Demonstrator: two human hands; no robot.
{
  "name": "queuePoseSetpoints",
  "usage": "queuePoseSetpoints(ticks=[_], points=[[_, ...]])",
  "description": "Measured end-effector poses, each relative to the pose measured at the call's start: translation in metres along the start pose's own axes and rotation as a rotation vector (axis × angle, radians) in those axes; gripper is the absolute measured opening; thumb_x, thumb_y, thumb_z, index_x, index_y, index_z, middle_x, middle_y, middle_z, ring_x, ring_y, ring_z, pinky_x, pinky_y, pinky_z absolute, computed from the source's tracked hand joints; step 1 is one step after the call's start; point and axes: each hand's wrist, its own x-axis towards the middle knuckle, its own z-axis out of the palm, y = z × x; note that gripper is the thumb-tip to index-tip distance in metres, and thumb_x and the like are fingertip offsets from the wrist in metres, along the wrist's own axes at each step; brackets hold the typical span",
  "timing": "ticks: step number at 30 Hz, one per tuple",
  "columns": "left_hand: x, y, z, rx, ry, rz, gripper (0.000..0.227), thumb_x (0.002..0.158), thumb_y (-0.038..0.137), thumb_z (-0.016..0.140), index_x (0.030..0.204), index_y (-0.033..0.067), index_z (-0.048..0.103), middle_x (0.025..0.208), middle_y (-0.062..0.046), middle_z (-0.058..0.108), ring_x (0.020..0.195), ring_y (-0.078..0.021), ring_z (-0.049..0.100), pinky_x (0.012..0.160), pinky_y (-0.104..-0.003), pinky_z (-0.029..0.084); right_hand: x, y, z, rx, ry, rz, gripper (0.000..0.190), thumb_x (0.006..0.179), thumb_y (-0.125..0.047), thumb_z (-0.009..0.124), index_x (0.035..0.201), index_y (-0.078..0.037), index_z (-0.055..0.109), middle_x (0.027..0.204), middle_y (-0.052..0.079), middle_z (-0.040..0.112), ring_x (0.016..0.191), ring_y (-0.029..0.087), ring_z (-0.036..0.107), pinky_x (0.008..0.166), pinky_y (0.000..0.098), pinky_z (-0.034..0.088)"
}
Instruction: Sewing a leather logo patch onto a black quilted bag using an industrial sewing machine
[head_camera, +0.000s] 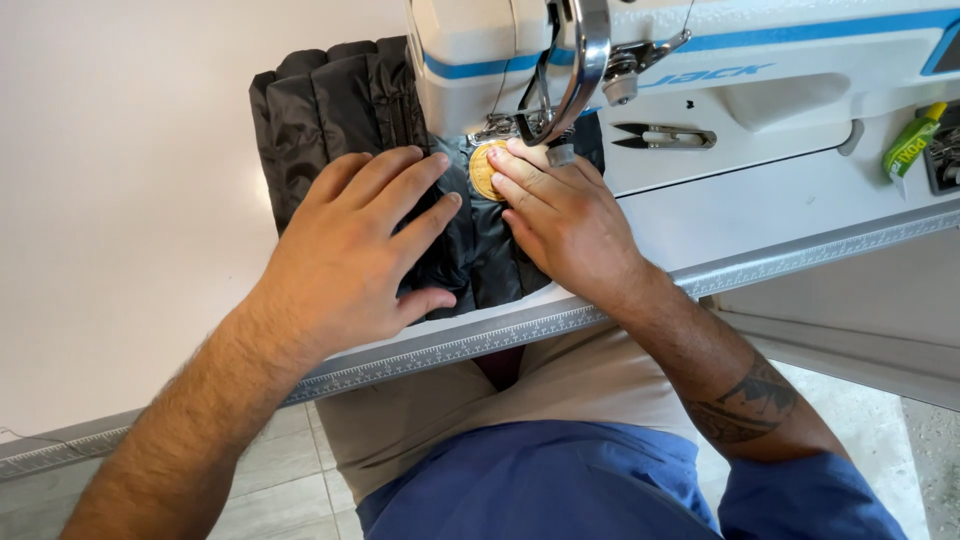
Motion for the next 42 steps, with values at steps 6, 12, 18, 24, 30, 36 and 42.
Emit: queuePoseSetpoints(ticks=[6, 12, 18, 24, 30, 36, 42], points=[[-0.004, 0.007, 0.008, 0.018, 0.001, -0.009, 0.083, 0.071, 0.06, 0.085, 0.133, 0.008, 0.065, 0.153, -0.019, 0.051, 0.137, -0.0355, 0.051, 0.108, -0.053, 0.045, 0.001, 0.001, 0.0, 0.023, 0.003, 0.002, 0.035, 0.098, -0.002, 0.07, 0.133, 0.001, 0.068, 0.145, 0.011, 0.063, 0.139, 0.03, 0.056, 0.104, 0.045, 0.049], [-0.004, 0.003, 0.013, 0.053, 0.033, 0.028, 0.08, 0.069, 0.056, 0.088, 0.13, 0.0083, 0.066, 0.151, -0.018, 0.052, 0.136, -0.0348, 0.052, 0.103, -0.051, 0.048, 0.002, 0.001, 0.0, 0.032, 0.012, 0.008, 0.035, 0.098, -0.002, 0.07, 0.133, 0.001, 0.067, 0.145, 0.011, 0.063, 0.138, 0.031, 0.057, 0.098, 0.0444, 0.05], [-0.007, 0.0, 0.021, 0.048, 0.066, 0.043, 0.078, 0.073, 0.058, 0.088, 0.128, 0.0077, 0.067, 0.148, -0.018, 0.055, 0.135, -0.0348, 0.054, 0.1, -0.05, 0.049, 0.001, 0.001, 0.0, 0.024, -0.002, 0.013, 0.037, 0.1, -0.004, 0.069, 0.137, -0.001, 0.066, 0.147, 0.01, 0.062, 0.139, 0.029, 0.057, 0.098, 0.0431, 0.049], [-0.007, -0.002, 0.026, 0.066, 0.059, 0.048, 0.077, 0.078, 0.063, 0.082, 0.131, 0.0094, 0.065, 0.144, -0.016, 0.057, 0.132, -0.034, 0.055, 0.1, -0.049, 0.049, 0.001, 0.001, -0.001, 0.012, 0.001, 0.01, 0.037, 0.1, -0.004, 0.069, 0.136, -0.001, 0.066, 0.146, 0.01, 0.063, 0.138, 0.028, 0.058, 0.094, 0.0422, 0.049], [-0.005, -0.002, 0.027, 0.086, 0.025, 0.039, 0.085, 0.08, 0.068, 0.076, 0.138, 0.0074, 0.06, 0.143, -0.014, 0.056, 0.13, -0.0333, 0.053, 0.1, -0.048, 0.048, 0.0, 0.003, 0.0, 0.021, -0.01, 0.018, 0.037, 0.101, -0.005, 0.068, 0.137, -0.002, 0.065, 0.146, 0.01, 0.063, 0.137, 0.028, 0.059, 0.092, 0.0428, 0.048], [-0.003, -0.002, 0.029, 0.098, -0.015, 0.027, 0.085, 0.081, 0.072, 0.071, 0.136, 0.0075, 0.061, 0.151, -0.014, 0.049, 0.13, -0.0326, 0.052, 0.099, -0.048, 0.047, -0.001, 0.003, 0.001, -0.001, -0.008, 0.022, 0.036, 0.1, -0.006, 0.069, 0.136, -0.003, 0.067, 0.147, 0.008, 0.063, 0.136, 0.026, 0.06, 0.093, 0.0425, 0.048], [-0.002, -0.003, 0.031, 0.079, -0.044, 0.011, 0.084, 0.082, 0.073, 0.068, 0.136, 0.0098, 0.059, 0.158, -0.015, 0.046, 0.132, -0.0333, 0.049, 0.099, -0.049, 0.046, -0.001, 0.004, 0.001, -0.018, -0.021, 0.021, 0.037, 0.1, -0.008, 0.07, 0.137, -0.005, 0.067, 0.148, 0.007, 0.062, 0.135, 0.025, 0.06, 0.094, 0.0422, 0.048]])
